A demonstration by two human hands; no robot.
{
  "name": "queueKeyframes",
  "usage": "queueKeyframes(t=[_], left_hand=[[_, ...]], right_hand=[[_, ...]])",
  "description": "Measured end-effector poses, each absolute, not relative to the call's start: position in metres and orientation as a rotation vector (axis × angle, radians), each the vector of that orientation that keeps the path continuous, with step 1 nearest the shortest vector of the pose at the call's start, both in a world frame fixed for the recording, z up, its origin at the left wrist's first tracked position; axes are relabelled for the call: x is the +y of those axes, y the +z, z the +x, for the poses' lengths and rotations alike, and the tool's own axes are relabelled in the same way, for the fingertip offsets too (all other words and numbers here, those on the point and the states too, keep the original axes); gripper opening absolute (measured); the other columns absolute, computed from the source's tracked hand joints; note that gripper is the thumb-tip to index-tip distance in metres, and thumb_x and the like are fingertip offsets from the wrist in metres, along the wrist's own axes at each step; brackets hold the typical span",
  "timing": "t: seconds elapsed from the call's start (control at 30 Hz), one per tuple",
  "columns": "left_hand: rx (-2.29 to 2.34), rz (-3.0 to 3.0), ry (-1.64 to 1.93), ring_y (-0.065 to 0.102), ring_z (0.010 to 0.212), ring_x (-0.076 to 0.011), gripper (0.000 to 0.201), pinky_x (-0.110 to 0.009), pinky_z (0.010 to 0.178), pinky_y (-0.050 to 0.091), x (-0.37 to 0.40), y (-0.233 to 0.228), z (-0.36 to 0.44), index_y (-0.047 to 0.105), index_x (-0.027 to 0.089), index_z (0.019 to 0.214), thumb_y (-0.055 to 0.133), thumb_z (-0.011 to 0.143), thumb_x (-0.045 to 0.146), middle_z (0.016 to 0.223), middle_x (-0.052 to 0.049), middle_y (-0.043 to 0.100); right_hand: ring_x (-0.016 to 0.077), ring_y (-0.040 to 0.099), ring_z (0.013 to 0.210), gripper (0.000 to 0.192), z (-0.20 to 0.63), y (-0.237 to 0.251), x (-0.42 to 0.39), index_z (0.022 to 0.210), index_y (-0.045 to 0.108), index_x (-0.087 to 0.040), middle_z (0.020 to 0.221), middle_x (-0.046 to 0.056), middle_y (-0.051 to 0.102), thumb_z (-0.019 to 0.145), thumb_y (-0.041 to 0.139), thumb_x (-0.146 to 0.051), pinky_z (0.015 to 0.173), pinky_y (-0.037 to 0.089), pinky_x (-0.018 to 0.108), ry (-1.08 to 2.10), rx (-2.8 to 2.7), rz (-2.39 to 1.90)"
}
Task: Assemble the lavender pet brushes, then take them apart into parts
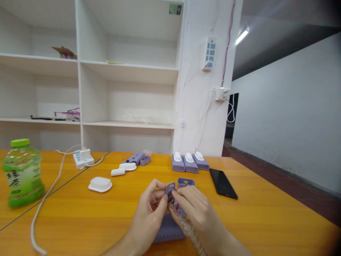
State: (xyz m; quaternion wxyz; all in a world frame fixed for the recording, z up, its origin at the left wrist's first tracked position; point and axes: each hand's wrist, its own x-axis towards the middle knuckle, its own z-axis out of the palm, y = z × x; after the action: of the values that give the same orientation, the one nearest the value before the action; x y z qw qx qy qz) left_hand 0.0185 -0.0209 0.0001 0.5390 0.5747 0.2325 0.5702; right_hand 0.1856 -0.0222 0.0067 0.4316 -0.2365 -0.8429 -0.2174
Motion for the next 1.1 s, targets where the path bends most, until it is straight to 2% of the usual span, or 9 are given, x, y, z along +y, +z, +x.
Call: queueKeyframes(t=[0.2,0.5,0.63,0.9,1.1], left_hand=[[0.603,1.384,1.366,0.060,0.065,-0.0115,0.030,-0.017,0.060,0.045,-0.017,-0.002,0.021,0.055,0.020,0.088,0.074,0.088,0.043,0.072,0.001,0.068],[0.606,1.310,1.335,0.054,0.054,-0.0076,0.035,-0.014,0.052,0.041,-0.012,-0.002,0.021,0.052,0.020,0.086,0.077,0.084,0.044,0.065,0.005,0.064],[0.598,1.240,1.319,0.052,0.050,-0.0064,0.038,-0.012,0.048,0.037,-0.011,-0.003,0.021,0.051,0.021,0.085,0.080,0.080,0.044,0.056,0.009,0.056],[0.651,1.233,1.308,0.057,0.054,-0.0088,0.041,-0.016,0.051,0.046,-0.011,-0.001,0.019,0.049,0.021,0.083,0.080,0.078,0.047,0.063,0.006,0.063],[0.658,1.209,1.294,0.058,0.054,-0.0098,0.043,-0.019,0.053,0.051,-0.011,0.001,0.017,0.049,0.020,0.083,0.081,0.076,0.048,0.062,0.006,0.062]], right_hand=[[0.0245,0.062,0.075,0.018,0.184,0.012,-0.029,0.107,0.065,-0.006,0.084,0.013,0.067,0.098,0.050,-0.012,0.066,0.054,0.039,-0.565,-2.149,-0.647],[0.0251,0.063,0.080,0.019,0.184,0.008,-0.027,0.112,0.064,-0.006,0.090,0.013,0.068,0.099,0.051,-0.013,0.072,0.054,0.041,-0.582,-2.114,-0.619],[0.0247,0.064,0.081,0.018,0.184,0.005,-0.024,0.112,0.063,-0.008,0.089,0.012,0.068,0.098,0.053,-0.013,0.071,0.054,0.039,-0.551,-2.113,-0.628],[0.0258,0.066,0.089,0.020,0.185,0.001,-0.017,0.115,0.060,-0.014,0.098,0.012,0.067,0.095,0.056,-0.015,0.077,0.057,0.040,-0.464,-2.110,-0.634],[0.0254,0.065,0.092,0.024,0.187,-0.003,-0.017,0.120,0.058,-0.014,0.102,0.013,0.066,0.095,0.057,-0.013,0.081,0.058,0.041,-0.406,-2.100,-0.631]])
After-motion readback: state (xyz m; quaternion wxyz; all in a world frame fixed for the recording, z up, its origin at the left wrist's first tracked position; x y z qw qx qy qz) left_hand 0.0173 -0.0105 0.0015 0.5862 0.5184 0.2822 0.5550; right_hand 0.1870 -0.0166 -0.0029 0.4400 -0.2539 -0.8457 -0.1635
